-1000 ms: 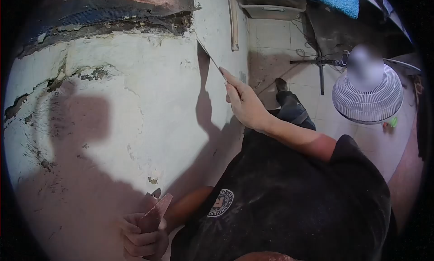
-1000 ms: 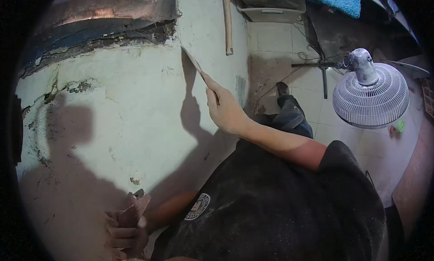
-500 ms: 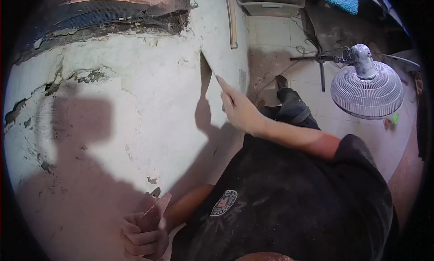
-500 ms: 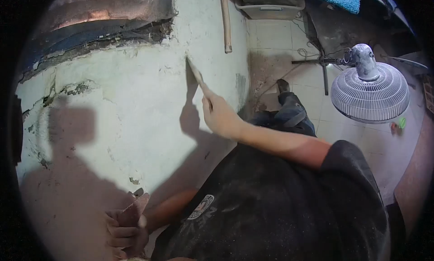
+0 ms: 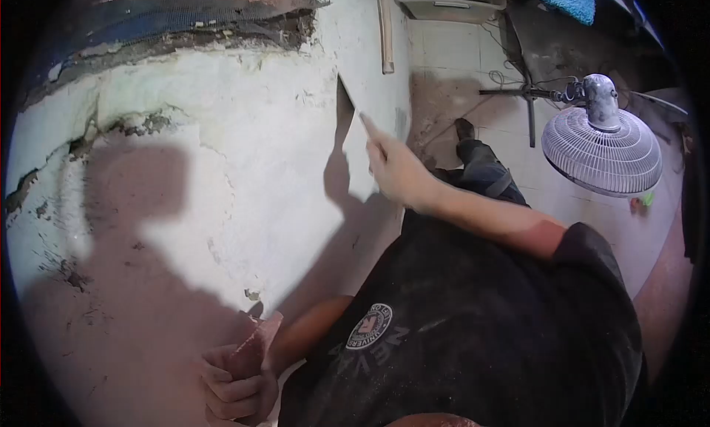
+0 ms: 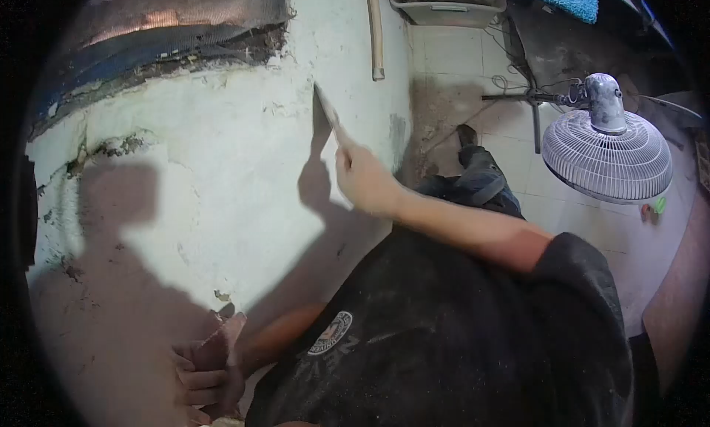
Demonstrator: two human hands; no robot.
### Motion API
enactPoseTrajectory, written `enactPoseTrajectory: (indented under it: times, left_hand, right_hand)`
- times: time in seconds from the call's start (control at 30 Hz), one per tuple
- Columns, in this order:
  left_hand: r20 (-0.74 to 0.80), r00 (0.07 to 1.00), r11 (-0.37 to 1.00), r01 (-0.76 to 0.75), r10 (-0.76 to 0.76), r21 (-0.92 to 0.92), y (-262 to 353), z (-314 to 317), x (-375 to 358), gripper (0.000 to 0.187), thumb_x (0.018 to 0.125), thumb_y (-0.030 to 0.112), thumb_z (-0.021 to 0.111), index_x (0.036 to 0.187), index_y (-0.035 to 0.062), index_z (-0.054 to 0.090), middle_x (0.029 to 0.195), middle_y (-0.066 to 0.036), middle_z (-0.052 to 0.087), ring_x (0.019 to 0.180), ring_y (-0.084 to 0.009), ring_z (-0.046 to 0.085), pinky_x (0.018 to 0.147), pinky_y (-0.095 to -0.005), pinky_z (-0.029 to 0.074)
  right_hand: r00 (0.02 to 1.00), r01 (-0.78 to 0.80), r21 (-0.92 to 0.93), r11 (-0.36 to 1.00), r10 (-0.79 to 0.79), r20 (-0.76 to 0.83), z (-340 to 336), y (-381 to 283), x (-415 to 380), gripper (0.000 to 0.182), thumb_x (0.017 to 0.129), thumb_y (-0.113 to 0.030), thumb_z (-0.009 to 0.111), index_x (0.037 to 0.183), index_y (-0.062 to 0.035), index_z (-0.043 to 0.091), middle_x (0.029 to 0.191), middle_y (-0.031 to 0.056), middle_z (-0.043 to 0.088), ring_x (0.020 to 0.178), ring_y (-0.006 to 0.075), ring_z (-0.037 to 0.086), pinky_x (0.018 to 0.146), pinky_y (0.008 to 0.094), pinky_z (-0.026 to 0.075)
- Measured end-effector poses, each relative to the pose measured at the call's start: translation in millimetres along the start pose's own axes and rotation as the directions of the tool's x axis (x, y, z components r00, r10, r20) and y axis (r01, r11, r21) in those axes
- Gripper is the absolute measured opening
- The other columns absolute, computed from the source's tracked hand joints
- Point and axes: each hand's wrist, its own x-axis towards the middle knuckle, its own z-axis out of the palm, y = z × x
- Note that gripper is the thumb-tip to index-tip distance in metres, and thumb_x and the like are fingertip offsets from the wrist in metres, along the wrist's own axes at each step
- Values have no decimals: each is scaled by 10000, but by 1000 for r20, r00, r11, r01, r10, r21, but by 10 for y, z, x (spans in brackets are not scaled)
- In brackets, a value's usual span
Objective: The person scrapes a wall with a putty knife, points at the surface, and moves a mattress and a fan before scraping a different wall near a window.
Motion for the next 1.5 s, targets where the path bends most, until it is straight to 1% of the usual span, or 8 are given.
enactPoseTrajectory:
  times: [0.13,0.3,0.33,0.43,0.9,1.0,1.1,1.5]
  left_hand:
    - [-63,998,998,-14,19,64,-73,152,67,222,916,235,434,697,225,470,437,151,375,362,27,403,722,-244,343]
    - [5,1000,1000,-18,18,-15,-127,106,17,322,966,364,333,788,251,576,497,117,312,386,2,330,748,-291,327]
    - [-5,1000,999,12,-13,-51,-144,129,20,319,966,365,334,783,257,572,496,122,305,384,5,325,746,-285,327]
    - [-130,987,987,-74,92,142,-156,181,7,263,944,301,426,713,240,535,448,145,354,353,20,335,710,-234,299]
    - [-107,994,997,-9,17,72,-91,124,-54,250,932,303,441,711,241,541,453,146,345,363,22,339,716,-241,300]
    - [-52,999,998,2,1,64,-140,137,5,241,925,294,447,705,253,537,446,153,342,362,24,337,716,-245,303]
    - [-64,998,999,30,-28,38,-165,167,6,244,917,279,437,688,253,517,433,156,340,357,26,343,711,-245,309]
    - [-49,999,1000,16,-17,-6,-125,111,0,402,969,374,297,790,213,618,483,111,336,371,-9,330,745,-294,323]
  right_hand:
    - [999,-2,-51,999,4,53,-68,19,-96,527,970,-118,344,1477,-90,201,639,41,358,590,130,382,622,292,408]
    - [995,-13,27,1000,10,95,-77,-89,-170,526,968,-108,349,1474,-88,209,649,35,341,587,124,358,617,277,400]
    - [993,-50,-15,999,51,109,-118,-101,-131,521,951,-108,354,1451,-38,226,725,230,534,679,330,549,734,393,444]
    - [999,42,17,999,-42,22,12,21,-162,528,971,-113,343,1478,-82,198,663,18,343,605,110,363,622,267,398]
    - [997,-75,14,997,75,-2,-47,115,132,501,975,-119,321,1466,-69,239,663,-7,400,589,100,391,607,261,403]
    - [997,79,-12,997,-79,-13,111,114,-45,496,972,-131,338,1456,-52,258,637,-3,397,585,95,394,586,266,403]
    - [986,-163,30,986,162,46,-113,29,146,505,969,-120,339,1461,-55,247,647,2,399,600,106,402,614,288,413]
    - [998,17,-48,999,-14,64,-62,-139,-60,526,954,-106,342,1462,-56,216,634,114,406,603,175,430,656,314,423]
